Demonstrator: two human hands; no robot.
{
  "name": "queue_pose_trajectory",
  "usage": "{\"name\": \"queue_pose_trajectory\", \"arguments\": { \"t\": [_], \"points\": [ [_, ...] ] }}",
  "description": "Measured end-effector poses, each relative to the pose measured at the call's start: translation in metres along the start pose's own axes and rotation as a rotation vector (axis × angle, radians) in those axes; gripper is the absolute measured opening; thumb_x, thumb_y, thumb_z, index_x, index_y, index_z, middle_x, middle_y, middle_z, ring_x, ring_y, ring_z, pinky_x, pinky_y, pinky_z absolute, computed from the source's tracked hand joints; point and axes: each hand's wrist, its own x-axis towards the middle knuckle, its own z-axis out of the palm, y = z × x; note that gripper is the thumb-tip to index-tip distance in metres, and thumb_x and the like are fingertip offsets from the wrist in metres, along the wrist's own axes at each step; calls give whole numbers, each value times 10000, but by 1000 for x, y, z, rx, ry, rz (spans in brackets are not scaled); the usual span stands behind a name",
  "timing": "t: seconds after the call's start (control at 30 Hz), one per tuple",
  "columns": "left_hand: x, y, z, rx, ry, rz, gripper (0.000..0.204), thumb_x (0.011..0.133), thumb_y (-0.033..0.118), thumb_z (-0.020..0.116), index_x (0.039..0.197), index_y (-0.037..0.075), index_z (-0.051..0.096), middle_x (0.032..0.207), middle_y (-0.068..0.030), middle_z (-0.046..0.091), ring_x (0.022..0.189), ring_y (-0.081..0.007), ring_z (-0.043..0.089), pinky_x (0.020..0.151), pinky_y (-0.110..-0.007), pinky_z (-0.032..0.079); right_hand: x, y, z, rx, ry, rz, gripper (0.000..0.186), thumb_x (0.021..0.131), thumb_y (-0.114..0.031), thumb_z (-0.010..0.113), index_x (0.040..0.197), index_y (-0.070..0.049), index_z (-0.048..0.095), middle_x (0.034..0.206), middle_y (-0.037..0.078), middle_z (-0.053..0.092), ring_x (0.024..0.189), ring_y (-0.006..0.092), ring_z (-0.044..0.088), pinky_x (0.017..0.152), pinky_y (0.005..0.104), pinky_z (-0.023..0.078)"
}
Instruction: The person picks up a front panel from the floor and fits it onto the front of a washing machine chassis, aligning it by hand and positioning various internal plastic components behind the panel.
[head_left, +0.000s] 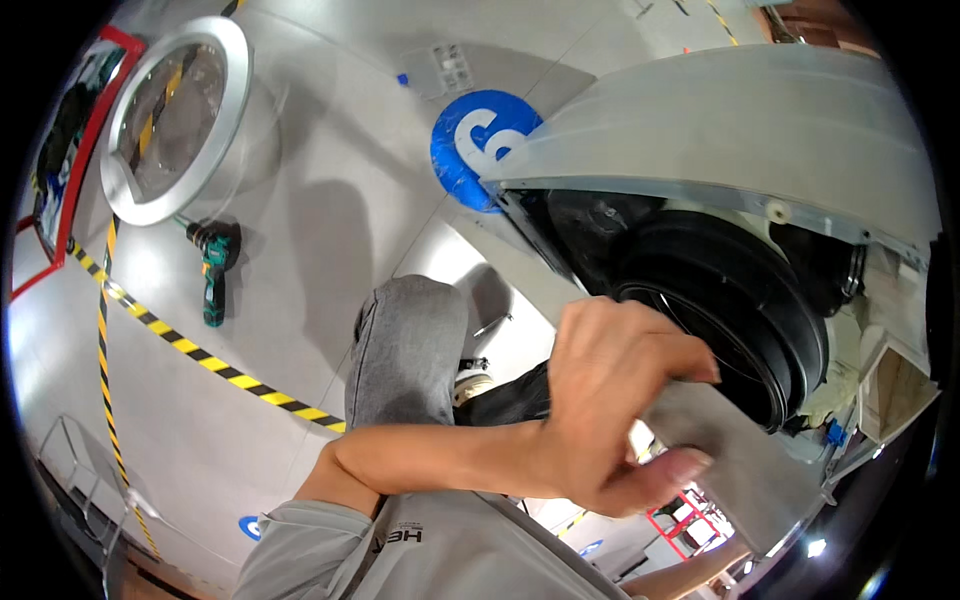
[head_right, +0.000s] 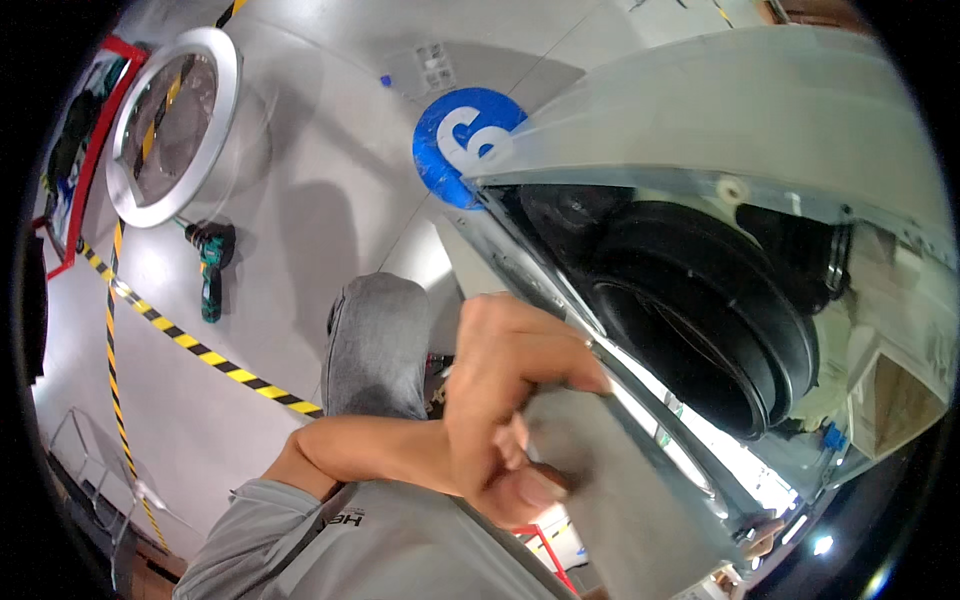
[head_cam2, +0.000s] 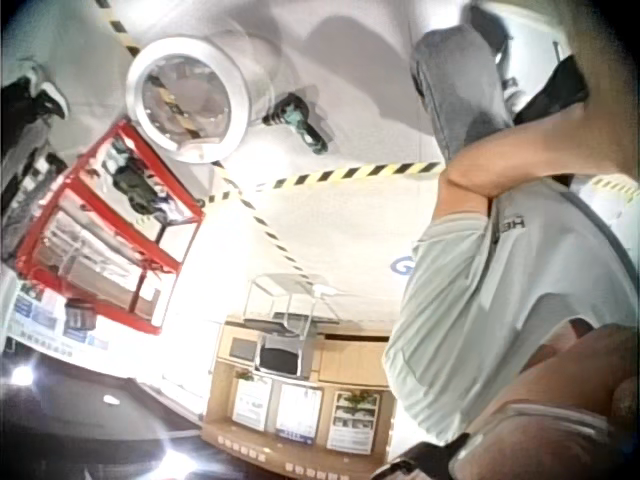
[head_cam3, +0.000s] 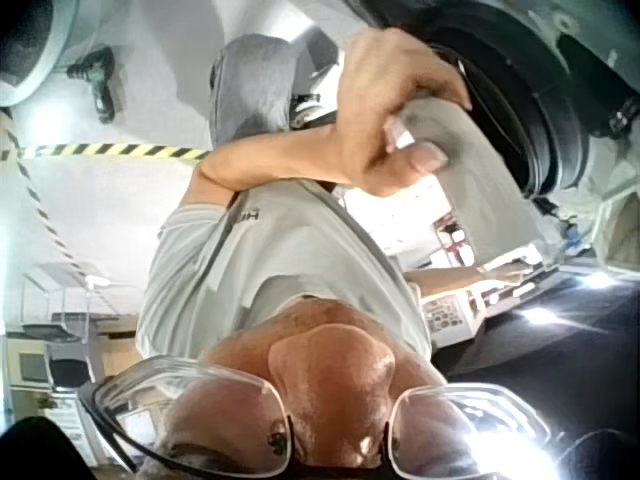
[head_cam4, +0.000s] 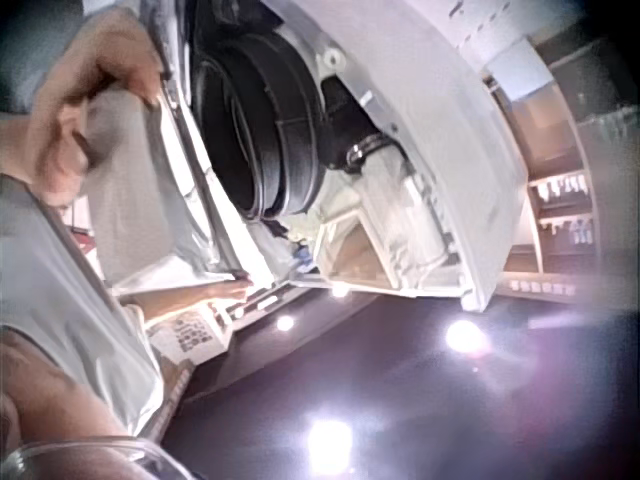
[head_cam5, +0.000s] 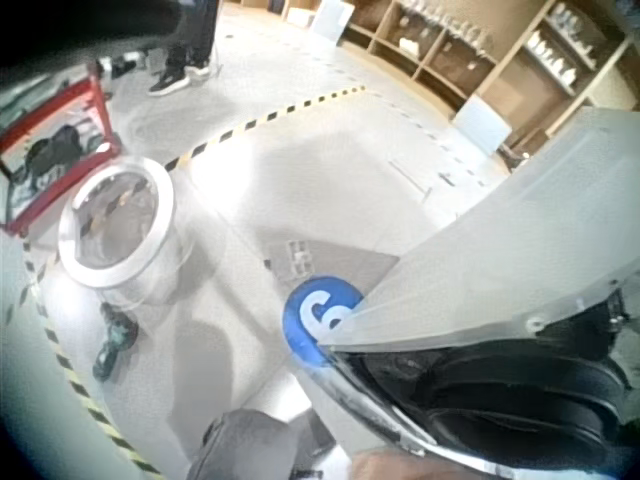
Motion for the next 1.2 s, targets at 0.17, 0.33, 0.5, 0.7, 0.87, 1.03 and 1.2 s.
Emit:
{"name": "queue_pose_trajectory", "arguments": {
  "t": [0.17,0.33,0.5,0.7,0.87,1.03,1.2],
  "points": [
    [-4,4,9,-71,68,-56,373,886,344,406,824,12,565,782,-92,558,701,-236,479,688,-327,324,-14,-1,-5,53,-51,54,523,941,-417,443,655,3,567,617,34,513,612,107,438,607,258,349],
    [-9,7,11,-69,45,-98,431,920,335,336,773,-8,553,743,-113,538,685,-214,464,655,-310,348,-29,-27,18,100,-27,-106,473,992,-330,303,582,-96,294,577,-28,249,545,89,238,516,285,178],
    [-18,3,13,-127,12,-65,465,938,374,301,782,-2,524,773,-122,501,704,-175,427,669,-290,356,-36,-13,21,83,17,-215,464,990,-302,269,583,-81,278,575,-20,235,538,94,218,510,281,175],
    [-18,-2,-13,-191,-265,-53,518,941,485,258,822,36,487,800,-116,504,740,-192,470,728,-317,369,-50,-3,23,175,-61,-254,492,951,-287,274,532,-35,327,527,47,282,512,163,268,515,320,200],
    [-13,-12,-33,-219,-359,6,618,931,537,168,808,18,480,775,-149,501,679,-234,515,719,-375,409,-58,-12,21,148,-82,-290,511,969,-300,254,541,-35,344,537,34,288,540,149,280,533,308,208],
    [-9,-23,-37,-353,-426,70,690,913,585,131,817,-5,475,822,-215,523,742,-308,565,732,-455,447,-60,-16,26,109,-73,-288,503,960,-313,269,543,-41,345,556,34,295,536,148,280,531,303,211],
    [-9,-29,-44,-401,-525,12,748,894,616,101,825,-23,482,840,-244,536,797,-355,585,751,-495,450,-64,-14,23,148,-33,-256,472,946,-292,294,544,-47,334,560,30,294,536,148,277,531,301,211]
  ]
}}
